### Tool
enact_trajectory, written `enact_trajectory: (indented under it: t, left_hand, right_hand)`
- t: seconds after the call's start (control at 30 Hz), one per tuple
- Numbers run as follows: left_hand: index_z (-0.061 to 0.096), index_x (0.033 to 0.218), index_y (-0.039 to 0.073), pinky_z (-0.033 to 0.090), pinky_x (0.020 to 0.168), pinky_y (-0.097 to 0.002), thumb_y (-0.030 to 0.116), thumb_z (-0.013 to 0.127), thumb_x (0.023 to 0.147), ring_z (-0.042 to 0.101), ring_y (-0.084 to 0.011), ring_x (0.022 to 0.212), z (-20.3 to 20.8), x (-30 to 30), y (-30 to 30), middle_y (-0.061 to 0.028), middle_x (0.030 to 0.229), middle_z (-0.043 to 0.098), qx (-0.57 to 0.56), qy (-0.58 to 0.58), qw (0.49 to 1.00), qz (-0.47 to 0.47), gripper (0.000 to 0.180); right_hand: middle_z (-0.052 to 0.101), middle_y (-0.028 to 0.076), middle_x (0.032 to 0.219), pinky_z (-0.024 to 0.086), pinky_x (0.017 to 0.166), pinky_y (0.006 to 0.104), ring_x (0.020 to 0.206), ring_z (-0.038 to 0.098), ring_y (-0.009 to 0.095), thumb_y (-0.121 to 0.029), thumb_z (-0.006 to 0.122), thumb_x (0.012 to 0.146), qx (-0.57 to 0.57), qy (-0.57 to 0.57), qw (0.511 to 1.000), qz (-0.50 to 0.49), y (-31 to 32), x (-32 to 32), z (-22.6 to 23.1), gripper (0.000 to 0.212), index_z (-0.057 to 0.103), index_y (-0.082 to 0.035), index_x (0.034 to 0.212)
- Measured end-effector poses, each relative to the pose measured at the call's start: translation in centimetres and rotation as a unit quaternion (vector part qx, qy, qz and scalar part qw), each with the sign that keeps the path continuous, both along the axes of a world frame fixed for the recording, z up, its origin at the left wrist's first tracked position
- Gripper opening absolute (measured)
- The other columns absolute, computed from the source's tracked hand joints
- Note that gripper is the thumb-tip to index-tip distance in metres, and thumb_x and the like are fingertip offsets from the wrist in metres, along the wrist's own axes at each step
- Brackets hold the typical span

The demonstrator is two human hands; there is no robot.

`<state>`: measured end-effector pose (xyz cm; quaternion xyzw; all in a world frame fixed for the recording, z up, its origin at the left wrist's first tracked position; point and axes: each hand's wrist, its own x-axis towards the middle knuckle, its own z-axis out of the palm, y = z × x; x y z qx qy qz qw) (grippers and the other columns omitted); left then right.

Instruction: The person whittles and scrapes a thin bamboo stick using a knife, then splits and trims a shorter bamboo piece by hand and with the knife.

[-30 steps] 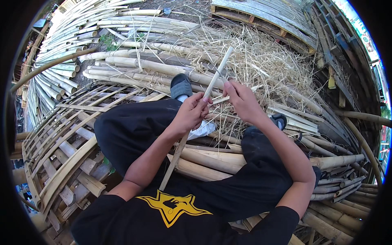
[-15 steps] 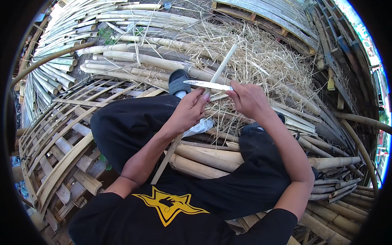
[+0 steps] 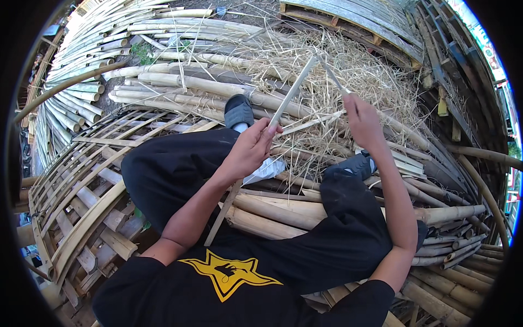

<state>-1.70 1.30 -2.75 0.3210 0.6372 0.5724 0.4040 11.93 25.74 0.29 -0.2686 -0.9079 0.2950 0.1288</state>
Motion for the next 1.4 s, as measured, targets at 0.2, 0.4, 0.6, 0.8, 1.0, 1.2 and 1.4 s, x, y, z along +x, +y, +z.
enact_trajectory:
  t: [0.2, 0.4, 0.6, 0.8, 1.0, 1.2, 1.4]
  left_hand:
    - [0.047, 0.097, -0.002, 0.039, 0.062, -0.0515, 0.017, 0.043, 0.098, 0.051, -0.0515, 0.078, 0.4, 0.4, 0.4, -0.0317, 0.076, 0.057, -0.016, 0.14, 0.989, 0.049, 0.019]
    - [0.052, 0.098, -0.001, 0.041, 0.057, -0.0405, 0.016, 0.044, 0.098, 0.054, -0.0385, 0.061, 0.2, 0.5, 0.1, -0.0229, 0.071, 0.055, -0.079, 0.202, 0.976, 0.029, 0.018]
    - [0.052, 0.093, 0.0, 0.039, 0.054, -0.0387, 0.017, 0.045, 0.098, 0.051, -0.0328, 0.056, -0.3, 1.1, 0.2, -0.0202, 0.065, 0.053, -0.062, 0.177, 0.982, 0.02, 0.019]
    - [0.052, 0.091, 0.0, 0.04, 0.055, -0.0362, 0.017, 0.044, 0.098, 0.047, -0.0256, 0.054, -0.6, 1.2, 0.7, -0.0161, 0.062, 0.051, -0.066, 0.195, 0.978, 0.002, 0.02]
    - [0.054, 0.09, 0.001, 0.036, 0.048, -0.0294, 0.019, 0.045, 0.099, 0.04, -0.0089, 0.05, -0.5, -0.2, -2.3, -0.0037, 0.057, 0.043, -0.068, 0.158, 0.985, 0.007, 0.022]
    - [0.045, 0.111, 0.006, 0.025, 0.032, -0.0192, 0.023, 0.036, 0.103, 0.03, -0.0024, 0.038, 2.1, 0.4, -0.4, 0.0052, 0.058, 0.03, -0.009, -0.181, 0.979, -0.098, 0.02]
    - [0.042, 0.108, 0.004, 0.031, 0.029, -0.0203, 0.024, 0.036, 0.103, 0.03, -0.0047, 0.033, 1.1, -0.3, 0.0, 0.0028, 0.061, 0.035, 0.024, -0.224, 0.97, -0.087, 0.022]
  right_hand:
    - [0.052, 0.019, 0.06, 0.039, 0.055, 0.0476, 0.06, 0.052, 0.041, -0.032, 0.041, 0.099, 0.066, -0.071, 0.976, 0.196, -7.1, -2.2, 0.6, 0.032, 0.05, -0.003, 0.089]
    - [0.053, 0.017, 0.057, 0.041, 0.052, 0.0499, 0.055, 0.055, 0.039, -0.036, 0.043, 0.097, 0.193, -0.049, 0.962, 0.189, -3.9, -1.9, -1.8, 0.031, 0.049, -0.007, 0.087]
    - [0.055, 0.016, 0.062, 0.04, 0.054, 0.0475, 0.061, 0.056, 0.038, -0.037, 0.044, 0.096, 0.239, -0.102, 0.96, 0.103, 1.0, -0.9, -1.9, 0.032, 0.049, -0.007, 0.089]
    - [0.055, 0.018, 0.062, 0.041, 0.055, 0.0492, 0.062, 0.056, 0.04, -0.043, 0.041, 0.096, 0.262, -0.093, 0.954, 0.11, 4.1, 0.0, -4.1, 0.038, 0.05, -0.007, 0.087]
    - [0.066, 0.023, 0.086, 0.048, 0.073, 0.0522, 0.087, 0.063, 0.042, -0.047, 0.039, 0.096, 0.249, -0.196, 0.886, -0.339, 18.5, 11.3, -0.9, 0.044, 0.056, -0.008, 0.106]
    - [0.052, 0.003, 0.054, 0.041, 0.046, 0.0321, 0.046, 0.052, 0.014, -0.038, 0.058, 0.089, 0.095, 0.042, 0.941, -0.321, 14.7, 7.8, -3.8, 0.039, 0.058, -0.004, 0.071]
    - [0.047, 0.002, 0.046, 0.038, 0.045, 0.0355, 0.041, 0.046, 0.013, -0.027, 0.067, 0.084, -0.25, 0.07, 0.955, -0.144, 3.2, 0.0, -2.0, 0.038, 0.055, -0.001, 0.059]
